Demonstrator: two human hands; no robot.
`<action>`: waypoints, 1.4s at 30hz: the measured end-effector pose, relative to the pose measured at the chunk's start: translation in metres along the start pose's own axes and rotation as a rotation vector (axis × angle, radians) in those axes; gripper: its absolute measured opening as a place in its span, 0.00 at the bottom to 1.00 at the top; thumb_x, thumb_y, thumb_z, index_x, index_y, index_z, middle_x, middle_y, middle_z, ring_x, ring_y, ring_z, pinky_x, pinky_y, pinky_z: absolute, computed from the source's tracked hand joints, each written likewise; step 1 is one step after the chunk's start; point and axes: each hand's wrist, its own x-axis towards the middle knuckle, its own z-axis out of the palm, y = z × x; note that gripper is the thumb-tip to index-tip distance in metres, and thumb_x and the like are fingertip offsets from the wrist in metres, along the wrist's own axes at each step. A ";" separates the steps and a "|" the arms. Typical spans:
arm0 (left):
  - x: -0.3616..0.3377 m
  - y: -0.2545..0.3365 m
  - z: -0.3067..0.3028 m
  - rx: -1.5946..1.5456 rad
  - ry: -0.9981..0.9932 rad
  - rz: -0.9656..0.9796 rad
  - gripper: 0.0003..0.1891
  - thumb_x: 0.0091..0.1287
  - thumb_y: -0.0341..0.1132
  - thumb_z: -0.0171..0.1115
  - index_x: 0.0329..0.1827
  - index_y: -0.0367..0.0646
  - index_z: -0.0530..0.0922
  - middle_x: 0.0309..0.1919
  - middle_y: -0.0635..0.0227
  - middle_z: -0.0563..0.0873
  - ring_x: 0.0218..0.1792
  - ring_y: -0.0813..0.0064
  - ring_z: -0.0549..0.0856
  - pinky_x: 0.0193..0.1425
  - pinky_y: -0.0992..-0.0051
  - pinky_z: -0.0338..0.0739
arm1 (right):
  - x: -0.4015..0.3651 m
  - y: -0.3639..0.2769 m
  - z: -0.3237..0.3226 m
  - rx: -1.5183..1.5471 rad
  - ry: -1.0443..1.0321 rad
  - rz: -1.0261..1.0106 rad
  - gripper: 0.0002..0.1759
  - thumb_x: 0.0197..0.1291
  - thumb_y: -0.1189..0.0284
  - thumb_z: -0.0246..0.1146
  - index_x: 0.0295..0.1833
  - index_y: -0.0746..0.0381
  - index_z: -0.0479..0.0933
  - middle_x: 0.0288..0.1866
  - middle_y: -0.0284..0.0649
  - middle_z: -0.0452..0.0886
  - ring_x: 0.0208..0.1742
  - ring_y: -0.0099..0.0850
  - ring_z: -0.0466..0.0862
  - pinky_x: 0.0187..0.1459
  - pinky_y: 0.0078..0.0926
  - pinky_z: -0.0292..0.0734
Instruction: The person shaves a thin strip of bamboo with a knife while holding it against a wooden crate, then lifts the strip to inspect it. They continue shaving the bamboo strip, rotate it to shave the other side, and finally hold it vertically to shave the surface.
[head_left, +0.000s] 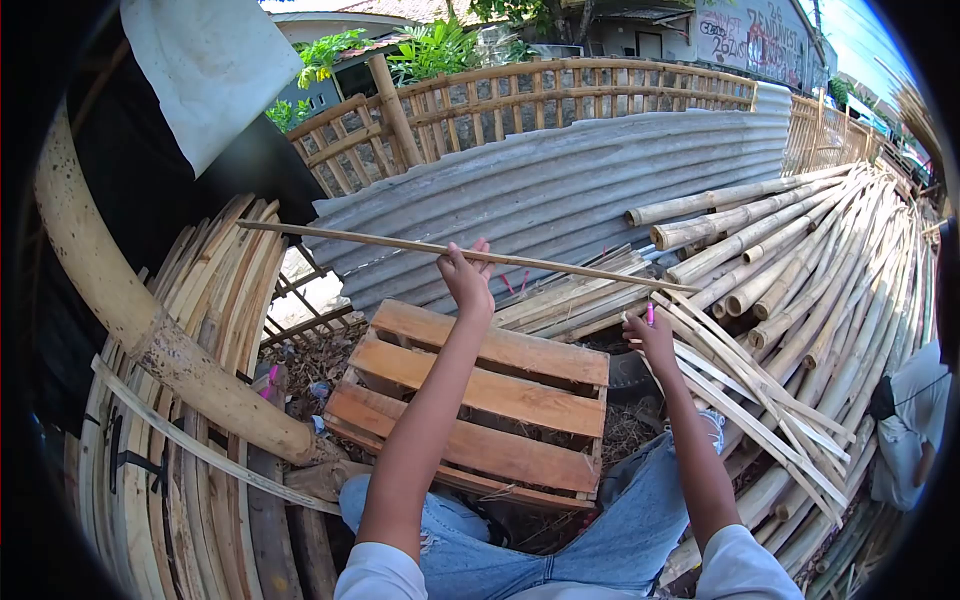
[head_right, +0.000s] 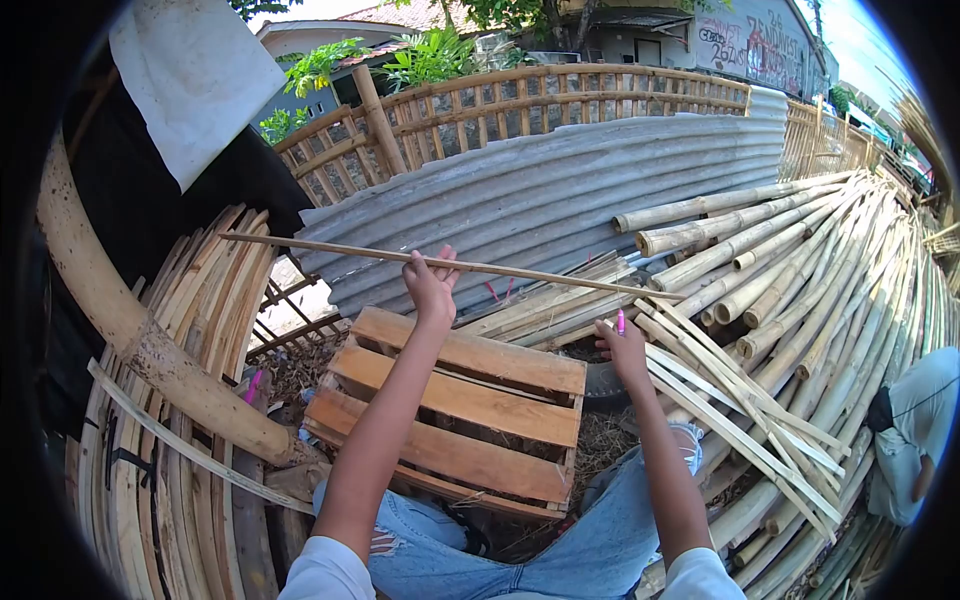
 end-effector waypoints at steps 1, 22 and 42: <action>-0.008 -0.007 -0.005 0.000 0.003 -0.003 0.18 0.75 0.48 0.40 0.54 0.42 0.56 0.52 0.45 0.77 0.56 0.52 0.78 0.59 0.52 0.75 | -0.004 -0.001 0.015 0.133 -0.058 0.077 0.22 0.58 0.57 0.65 0.44 0.66 0.72 0.37 0.41 0.82 0.36 0.29 0.83 0.32 0.24 0.78; -0.073 0.005 -0.105 -0.211 -0.049 -0.063 0.30 0.67 0.48 0.58 0.64 0.46 0.55 0.65 0.38 0.63 0.65 0.45 0.68 0.69 0.49 0.63 | 0.080 -0.023 0.157 0.826 -0.040 0.106 0.12 0.62 0.77 0.59 0.41 0.71 0.62 0.37 0.49 0.73 0.36 0.47 0.84 0.31 0.42 0.89; -0.138 -0.084 -0.120 0.060 0.170 -0.094 0.25 0.68 0.40 0.50 0.61 0.29 0.66 0.61 0.46 0.69 0.64 0.60 0.71 0.70 0.70 0.64 | -0.034 0.054 0.181 0.621 -0.336 0.448 0.21 0.62 0.66 0.62 0.53 0.70 0.67 0.45 0.55 0.77 0.45 0.45 0.84 0.44 0.38 0.85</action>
